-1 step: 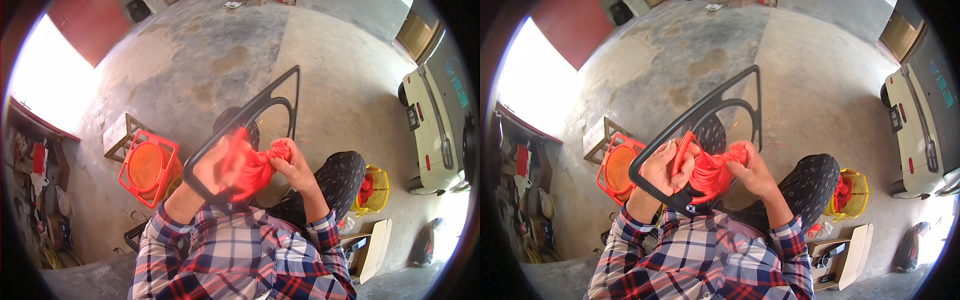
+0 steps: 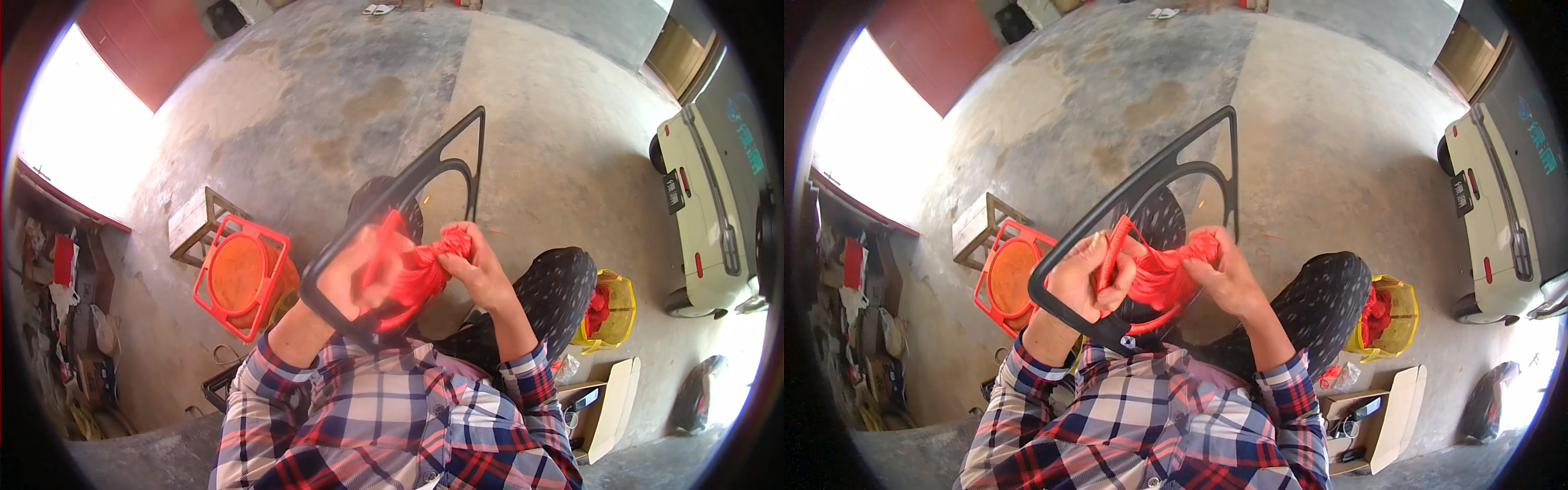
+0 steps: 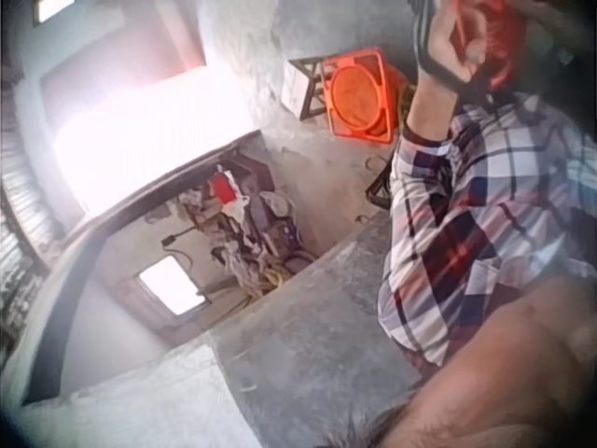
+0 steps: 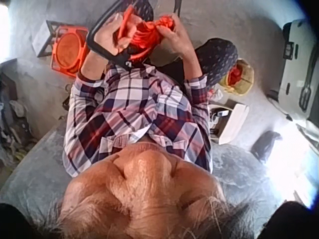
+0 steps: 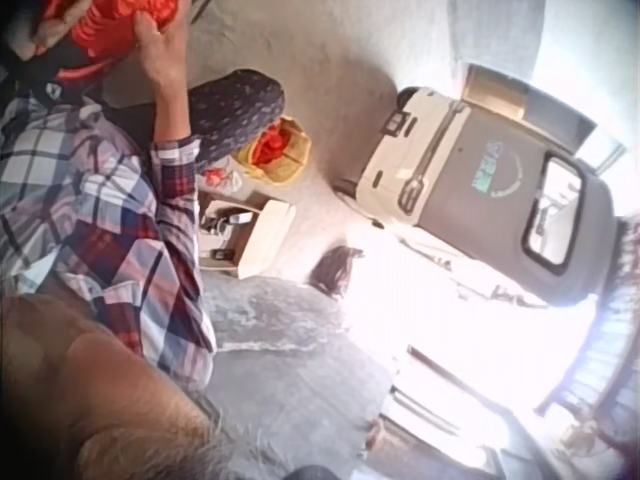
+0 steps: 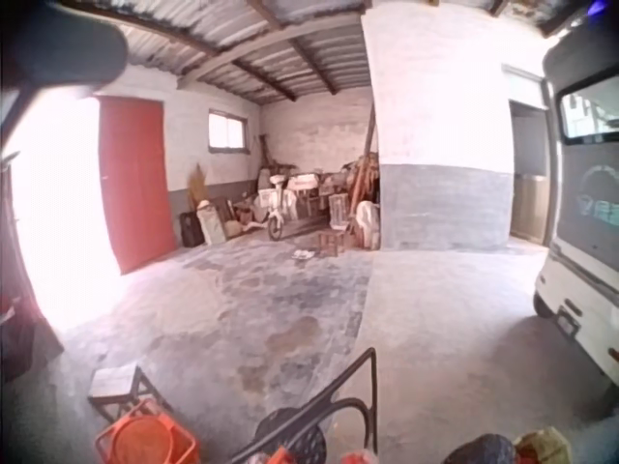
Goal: The person wraps a bundle of red plastic rope around a black plastic frame piece by hand.
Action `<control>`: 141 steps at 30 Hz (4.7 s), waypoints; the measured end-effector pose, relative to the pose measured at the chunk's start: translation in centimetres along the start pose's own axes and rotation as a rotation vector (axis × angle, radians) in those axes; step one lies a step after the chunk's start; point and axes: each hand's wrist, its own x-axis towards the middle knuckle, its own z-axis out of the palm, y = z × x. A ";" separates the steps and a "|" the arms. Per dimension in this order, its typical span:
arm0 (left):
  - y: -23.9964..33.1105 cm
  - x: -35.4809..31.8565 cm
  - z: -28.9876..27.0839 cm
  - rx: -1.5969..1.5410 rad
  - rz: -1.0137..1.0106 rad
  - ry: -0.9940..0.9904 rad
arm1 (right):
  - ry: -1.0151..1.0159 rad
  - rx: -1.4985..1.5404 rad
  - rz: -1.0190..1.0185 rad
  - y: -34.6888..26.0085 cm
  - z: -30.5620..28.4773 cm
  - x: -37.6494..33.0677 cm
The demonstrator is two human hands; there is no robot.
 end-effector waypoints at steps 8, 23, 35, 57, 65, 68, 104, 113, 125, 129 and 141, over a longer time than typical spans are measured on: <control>-1.6 0.2 4.8 0.223 0.111 -0.013 | -0.008 0.429 -0.088 -3.9 1.9 4.4; -1.9 1.6 1.3 -0.280 -0.093 -0.244 | -0.120 0.196 -0.151 -4.2 2.8 3.4; -1.7 2.6 1.0 -0.382 -0.033 0.070 | 0.314 -0.666 -0.679 -5.0 6.8 -0.4; 0.4 1.5 1.7 0.104 0.045 0.113 | 0.057 0.892 -0.467 -4.6 -0.7 1.6; 0.7 -0.1 -3.0 -0.042 0.222 0.172 | 0.014 0.953 -0.666 -6.1 -6.3 -0.9; 1.2 -0.5 -4.0 -0.054 0.247 0.183 | -0.232 0.988 -0.381 -4.0 -11.2 -0.9; -0.7 1.4 5.8 -0.226 -0.179 -0.254 | 0.043 0.512 -0.101 -6.4 2.7 2.5; -1.9 1.6 5.6 -0.411 -0.208 -0.032 | -0.306 0.096 -0.344 -7.6 3.0 2.9; -2.4 2.0 1.9 0.095 0.093 0.170 | 0.030 0.544 -0.202 -3.1 4.3 -2.6; -1.6 2.0 3.7 -0.063 0.060 0.129 | 0.000 0.527 -0.560 -5.5 2.4 -1.4; 2.5 0.7 -1.4 0.080 0.129 0.141 | -0.317 1.182 -0.372 -1.8 -9.1 -2.0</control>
